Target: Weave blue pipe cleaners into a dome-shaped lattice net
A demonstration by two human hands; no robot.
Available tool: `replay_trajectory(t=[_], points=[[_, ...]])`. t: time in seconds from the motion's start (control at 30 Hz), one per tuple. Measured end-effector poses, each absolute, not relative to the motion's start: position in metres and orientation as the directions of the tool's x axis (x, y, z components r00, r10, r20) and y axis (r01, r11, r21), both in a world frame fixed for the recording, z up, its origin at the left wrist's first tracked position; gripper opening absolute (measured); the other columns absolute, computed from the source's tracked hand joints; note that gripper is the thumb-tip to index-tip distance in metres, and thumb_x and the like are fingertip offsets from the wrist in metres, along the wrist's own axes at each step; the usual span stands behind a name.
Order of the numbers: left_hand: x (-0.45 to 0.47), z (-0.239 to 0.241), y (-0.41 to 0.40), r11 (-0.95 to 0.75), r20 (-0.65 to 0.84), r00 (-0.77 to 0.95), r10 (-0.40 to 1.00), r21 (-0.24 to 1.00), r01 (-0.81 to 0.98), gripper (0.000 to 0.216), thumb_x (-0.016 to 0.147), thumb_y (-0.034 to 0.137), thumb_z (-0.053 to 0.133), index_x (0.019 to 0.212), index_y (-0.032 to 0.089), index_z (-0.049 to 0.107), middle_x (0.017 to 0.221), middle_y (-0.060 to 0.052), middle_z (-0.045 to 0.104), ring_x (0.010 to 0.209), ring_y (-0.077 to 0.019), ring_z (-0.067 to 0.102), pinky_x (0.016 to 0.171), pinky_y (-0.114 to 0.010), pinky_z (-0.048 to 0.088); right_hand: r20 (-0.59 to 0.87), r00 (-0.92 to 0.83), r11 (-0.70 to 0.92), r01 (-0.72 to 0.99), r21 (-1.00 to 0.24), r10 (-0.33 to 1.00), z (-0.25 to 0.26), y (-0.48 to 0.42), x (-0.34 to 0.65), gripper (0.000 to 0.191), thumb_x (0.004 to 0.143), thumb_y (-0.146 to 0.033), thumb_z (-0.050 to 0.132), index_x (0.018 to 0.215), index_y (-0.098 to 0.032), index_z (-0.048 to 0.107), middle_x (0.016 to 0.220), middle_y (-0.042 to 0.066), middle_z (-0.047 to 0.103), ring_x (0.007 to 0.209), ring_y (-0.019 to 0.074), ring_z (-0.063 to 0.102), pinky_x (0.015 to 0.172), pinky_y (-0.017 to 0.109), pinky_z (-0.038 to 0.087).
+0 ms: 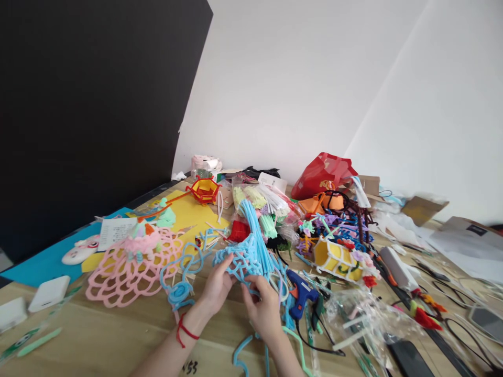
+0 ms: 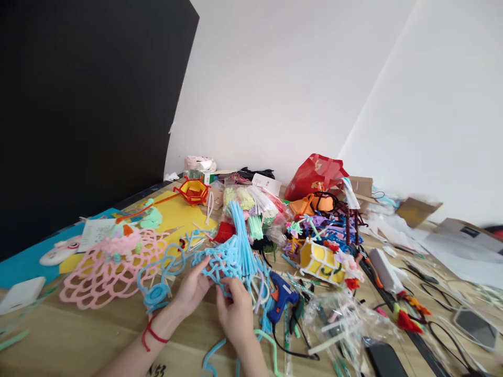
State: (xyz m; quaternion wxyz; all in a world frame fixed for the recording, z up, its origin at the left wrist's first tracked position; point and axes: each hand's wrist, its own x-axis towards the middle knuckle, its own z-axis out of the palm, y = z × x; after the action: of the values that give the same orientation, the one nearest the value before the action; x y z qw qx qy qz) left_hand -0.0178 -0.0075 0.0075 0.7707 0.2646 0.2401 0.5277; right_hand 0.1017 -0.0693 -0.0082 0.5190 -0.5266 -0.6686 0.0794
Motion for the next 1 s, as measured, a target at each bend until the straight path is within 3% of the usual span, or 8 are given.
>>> replay_trajectory(t=[0.2,0.4,0.67,0.8,1.0], points=[[-0.019,0.007,-0.011,0.319,-0.022,0.401,0.916,0.646,-0.694,0.036,0.077,0.046,0.063,0.097,0.016,0.067,0.092,-0.008,0.072,0.089,-0.0237,0.065,0.076,-0.034,0.050,0.613,0.112,0.439,0.598,-0.670,0.782,-0.009,-0.067,0.104,0.007,0.080,-0.021,0.054,0.084,-0.020,0.060,0.070,0.001,0.059,0.060,0.0137,0.053,0.056,0.023,0.041],[-0.016,0.007,-0.017,0.177,0.064,0.356,0.932,0.777,-0.604,0.024,0.067,0.018,0.074,0.090,0.017,0.065,0.089,-0.004,0.071,0.083,-0.0197,0.064,0.077,-0.031,0.049,0.615,0.110,0.433,0.614,-0.660,0.781,-0.005,-0.069,0.105,0.007,0.079,-0.019,0.054,0.081,-0.020,0.061,0.066,-0.001,0.052,0.059,0.0132,0.049,0.056,0.023,0.038],[-0.015,0.002,-0.013,0.136,0.029,0.303,0.952,0.851,-0.507,0.026,0.065,0.020,0.074,0.089,0.017,0.064,0.087,-0.004,0.071,0.080,-0.0203,0.064,0.069,-0.029,0.049,0.543,0.103,0.404,0.556,-0.726,0.833,-0.001,-0.068,0.106,0.012,0.078,-0.022,0.058,0.087,-0.019,0.063,0.066,-0.001,0.051,0.060,0.0133,0.047,0.057,0.024,0.039],[-0.015,0.002,-0.014,0.140,0.010,0.288,0.958,0.858,-0.494,0.024,0.065,0.021,0.074,0.087,0.018,0.065,0.083,-0.002,0.070,0.076,-0.0188,0.063,0.067,-0.028,0.049,0.438,0.118,0.367,0.378,-0.850,0.891,0.006,-0.071,0.107,0.015,0.075,-0.025,0.063,0.089,-0.019,0.065,0.065,-0.002,0.053,0.059,0.0128,0.047,0.057,0.024,0.040],[-0.013,0.004,-0.015,0.196,-0.035,0.291,0.956,0.813,-0.549,0.024,0.063,0.017,0.075,0.085,0.018,0.065,0.079,0.000,0.070,0.072,-0.0162,0.063,0.065,-0.025,0.048,0.211,0.044,0.215,-0.154,-0.964,0.977,0.021,-0.078,0.107,0.015,0.070,-0.034,0.072,0.074,-0.020,0.068,0.073,0.001,0.057,0.059,0.0134,0.053,0.057,0.026,0.045]])
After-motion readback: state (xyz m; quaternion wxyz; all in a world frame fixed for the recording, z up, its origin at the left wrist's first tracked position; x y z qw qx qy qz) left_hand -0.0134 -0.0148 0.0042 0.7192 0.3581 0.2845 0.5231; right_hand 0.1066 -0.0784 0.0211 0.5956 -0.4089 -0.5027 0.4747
